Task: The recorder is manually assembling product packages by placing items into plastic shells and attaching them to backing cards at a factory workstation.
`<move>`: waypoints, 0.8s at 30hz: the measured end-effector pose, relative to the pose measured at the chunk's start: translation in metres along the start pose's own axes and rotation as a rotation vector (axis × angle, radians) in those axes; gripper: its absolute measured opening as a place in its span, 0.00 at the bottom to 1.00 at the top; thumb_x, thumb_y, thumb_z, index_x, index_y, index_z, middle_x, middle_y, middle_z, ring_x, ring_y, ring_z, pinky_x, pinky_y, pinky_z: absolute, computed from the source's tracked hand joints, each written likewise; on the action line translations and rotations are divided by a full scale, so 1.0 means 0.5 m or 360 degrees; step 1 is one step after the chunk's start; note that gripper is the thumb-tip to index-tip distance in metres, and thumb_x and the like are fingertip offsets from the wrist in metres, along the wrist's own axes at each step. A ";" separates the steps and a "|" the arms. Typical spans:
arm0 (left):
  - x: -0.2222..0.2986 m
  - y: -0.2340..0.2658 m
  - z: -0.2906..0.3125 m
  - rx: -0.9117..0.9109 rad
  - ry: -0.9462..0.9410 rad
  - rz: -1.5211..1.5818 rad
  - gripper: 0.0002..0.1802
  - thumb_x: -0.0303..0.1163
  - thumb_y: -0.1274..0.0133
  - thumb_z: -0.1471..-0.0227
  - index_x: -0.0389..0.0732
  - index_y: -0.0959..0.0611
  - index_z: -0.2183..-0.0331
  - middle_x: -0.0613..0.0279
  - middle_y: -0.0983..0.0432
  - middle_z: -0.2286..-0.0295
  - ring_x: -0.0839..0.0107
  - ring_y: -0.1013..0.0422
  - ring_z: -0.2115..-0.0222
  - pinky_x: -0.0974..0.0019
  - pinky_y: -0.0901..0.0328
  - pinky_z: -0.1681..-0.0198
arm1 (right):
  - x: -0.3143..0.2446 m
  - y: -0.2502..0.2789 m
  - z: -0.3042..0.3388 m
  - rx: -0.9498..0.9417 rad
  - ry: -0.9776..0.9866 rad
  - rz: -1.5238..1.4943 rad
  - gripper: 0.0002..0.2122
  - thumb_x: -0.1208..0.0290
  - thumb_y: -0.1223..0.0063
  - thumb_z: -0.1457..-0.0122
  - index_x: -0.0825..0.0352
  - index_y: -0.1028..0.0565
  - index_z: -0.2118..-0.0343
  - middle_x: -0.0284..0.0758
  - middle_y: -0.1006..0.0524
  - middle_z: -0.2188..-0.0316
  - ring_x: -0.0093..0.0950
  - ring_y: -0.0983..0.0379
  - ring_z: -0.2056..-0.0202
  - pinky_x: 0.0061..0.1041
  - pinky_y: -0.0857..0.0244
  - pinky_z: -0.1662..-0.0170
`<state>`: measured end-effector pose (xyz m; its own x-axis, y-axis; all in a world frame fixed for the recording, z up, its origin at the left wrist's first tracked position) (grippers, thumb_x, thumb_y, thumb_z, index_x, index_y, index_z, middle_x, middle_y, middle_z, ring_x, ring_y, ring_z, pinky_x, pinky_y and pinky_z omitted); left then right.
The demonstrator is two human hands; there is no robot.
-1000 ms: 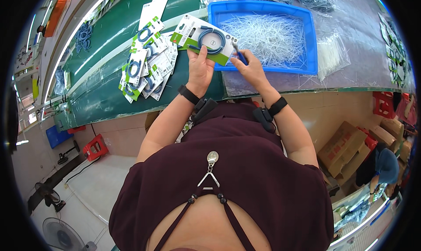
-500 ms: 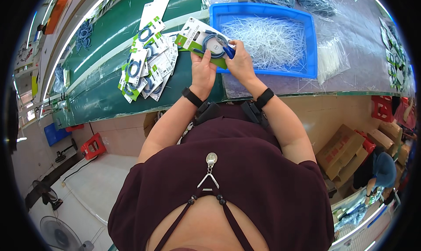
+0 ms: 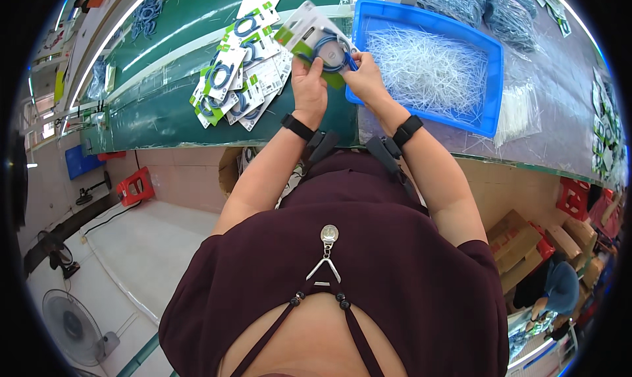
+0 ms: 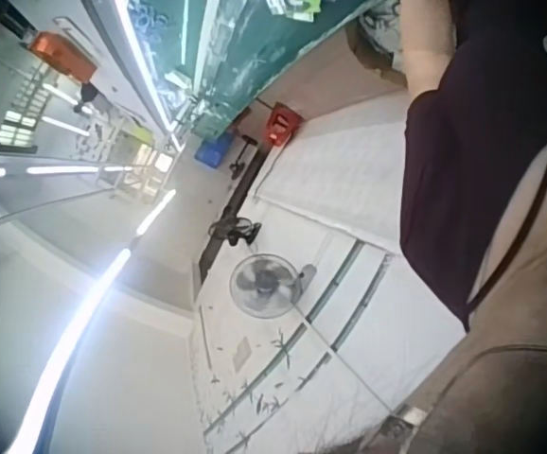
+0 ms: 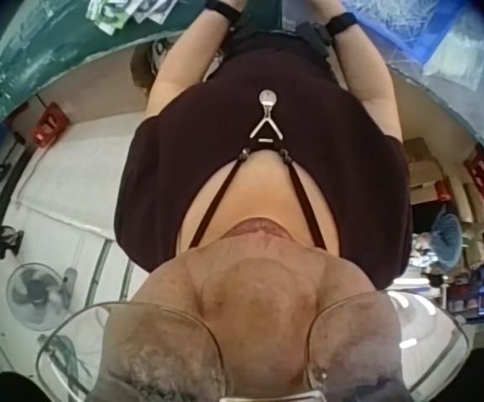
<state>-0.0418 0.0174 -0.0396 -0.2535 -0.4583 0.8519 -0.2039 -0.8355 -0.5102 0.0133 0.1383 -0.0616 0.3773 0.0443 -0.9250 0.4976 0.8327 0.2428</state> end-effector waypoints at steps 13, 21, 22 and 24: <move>0.132 0.185 -0.031 0.0083 -0.0117 0.0017 0.21 0.18 0.54 0.46 0.39 0.33 0.50 0.63 0.29 0.57 0.76 0.31 0.60 0.73 0.34 0.59 | 0.130 0.209 -0.015 0.0198 0.0513 0.0773 0.09 0.72 0.47 0.47 0.68 0.26 0.63 0.45 0.24 0.68 0.44 0.27 0.65 0.35 0.34 0.61; 0.313 0.652 0.279 0.0313 0.0519 -0.0974 0.36 0.20 0.54 0.46 0.37 0.47 0.39 0.55 0.38 0.46 0.67 0.40 0.45 0.64 0.44 0.43 | 0.226 0.366 -0.002 0.0304 0.0095 0.0673 0.16 0.64 0.44 0.45 0.66 0.24 0.56 0.30 0.26 0.71 0.19 0.34 0.71 0.20 0.40 0.65; 0.312 0.709 0.318 0.0465 0.0559 -0.1532 0.40 0.23 0.49 0.48 0.38 0.49 0.38 0.48 0.38 0.47 0.58 0.40 0.45 0.60 0.43 0.43 | 0.215 0.361 -0.002 0.0278 0.0109 0.0669 0.16 0.64 0.44 0.45 0.66 0.24 0.56 0.30 0.26 0.71 0.19 0.34 0.71 0.20 0.40 0.65; 0.310 0.761 0.326 0.0612 0.0462 -0.2739 0.43 0.27 0.45 0.50 0.37 0.49 0.39 0.41 0.37 0.48 0.49 0.40 0.46 0.56 0.43 0.43 | 0.205 0.348 -0.001 0.0277 -0.0087 0.0440 0.15 0.63 0.44 0.45 0.65 0.24 0.56 0.27 0.28 0.72 0.17 0.37 0.72 0.19 0.41 0.67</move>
<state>-0.0046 -0.4207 -0.0824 -0.1645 0.9474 0.2746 -0.1927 -0.3039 0.9330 0.1383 0.2880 -0.1142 0.5556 0.2222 -0.8012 0.4944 0.6864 0.5333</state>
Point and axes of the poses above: each hand's wrist, its own z-axis away from the middle knuckle, its own y-axis out of the back of the hand, x = y × z, the point moved 3 cm from there along -z, towards the middle knuckle
